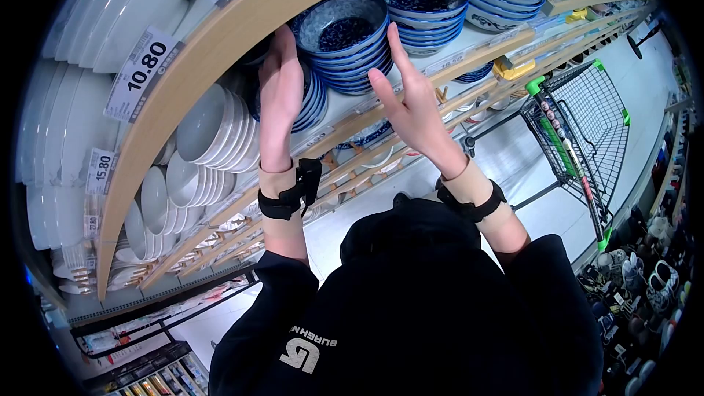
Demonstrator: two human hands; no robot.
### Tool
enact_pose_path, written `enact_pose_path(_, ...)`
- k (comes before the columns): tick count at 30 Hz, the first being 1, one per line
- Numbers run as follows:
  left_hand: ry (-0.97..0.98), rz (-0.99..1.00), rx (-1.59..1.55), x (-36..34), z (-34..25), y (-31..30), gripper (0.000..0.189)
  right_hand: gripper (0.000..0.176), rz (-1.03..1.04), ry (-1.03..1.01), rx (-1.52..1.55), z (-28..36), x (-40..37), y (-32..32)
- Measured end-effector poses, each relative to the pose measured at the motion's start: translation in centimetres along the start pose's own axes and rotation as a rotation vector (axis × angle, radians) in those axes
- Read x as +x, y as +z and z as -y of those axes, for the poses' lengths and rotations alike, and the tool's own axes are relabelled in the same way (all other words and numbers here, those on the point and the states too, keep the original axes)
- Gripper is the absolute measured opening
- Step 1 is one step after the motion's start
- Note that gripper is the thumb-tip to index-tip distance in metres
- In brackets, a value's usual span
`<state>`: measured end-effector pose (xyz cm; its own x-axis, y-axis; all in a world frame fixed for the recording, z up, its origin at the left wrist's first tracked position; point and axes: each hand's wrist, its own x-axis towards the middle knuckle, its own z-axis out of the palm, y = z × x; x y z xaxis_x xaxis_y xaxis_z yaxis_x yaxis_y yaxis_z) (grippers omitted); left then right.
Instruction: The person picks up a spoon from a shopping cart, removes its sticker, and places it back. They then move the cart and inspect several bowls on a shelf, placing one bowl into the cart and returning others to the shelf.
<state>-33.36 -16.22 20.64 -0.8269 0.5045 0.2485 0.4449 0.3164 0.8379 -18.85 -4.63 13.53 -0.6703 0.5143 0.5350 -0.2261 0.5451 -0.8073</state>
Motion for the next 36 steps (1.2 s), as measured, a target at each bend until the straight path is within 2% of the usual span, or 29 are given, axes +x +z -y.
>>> enact_pose_path(4,-0.026,0.025,0.079,-0.1,-0.6,-0.3,0.069,0.07,0.0,0.078,0.014,0.5,-1.0,0.1)
enact_pose_path(5,-0.007,0.032,0.072,-0.1,-0.6,-0.3,0.073,0.07,0.021,0.119,0.057,0.7,-1.3,0.1)
enact_pose_path(7,0.032,0.053,0.057,-0.1,-0.6,-0.1,0.082,0.07,0.023,0.107,0.07,0.6,-1.5,0.2)
enact_pose_path(10,0.015,0.051,0.068,-0.2,-0.5,0.2,0.082,0.069,-0.016,-0.009,0.011,0.0,-1.3,0.4)
enact_pose_path(13,-0.018,0.063,0.032,0.1,-0.4,0.5,0.082,0.069,-0.022,-0.06,-0.011,-0.1,-0.7,0.4)
enact_pose_path(15,0.017,0.046,0.074,0.5,0.3,0.7,0.071,0.069,-0.025,-0.114,-0.059,-0.4,-0.6,0.6)
enact_pose_path(21,0.017,0.028,0.159,0.8,1.0,0.6,0.069,0.069,-0.025,-0.108,-0.01,-0.9,-0.2,0.5)
enact_pose_path(25,0.017,0.014,0.22,0.6,0.6,0.5,0.068,0.069,-0.003,0.036,0.021,0.0,-0.6,0.1)
enact_pose_path(36,0.034,0.012,0.208,0.8,1.0,0.6,0.071,0.067,-0.034,-0.031,0.045,-0.6,-2.1,1.0)
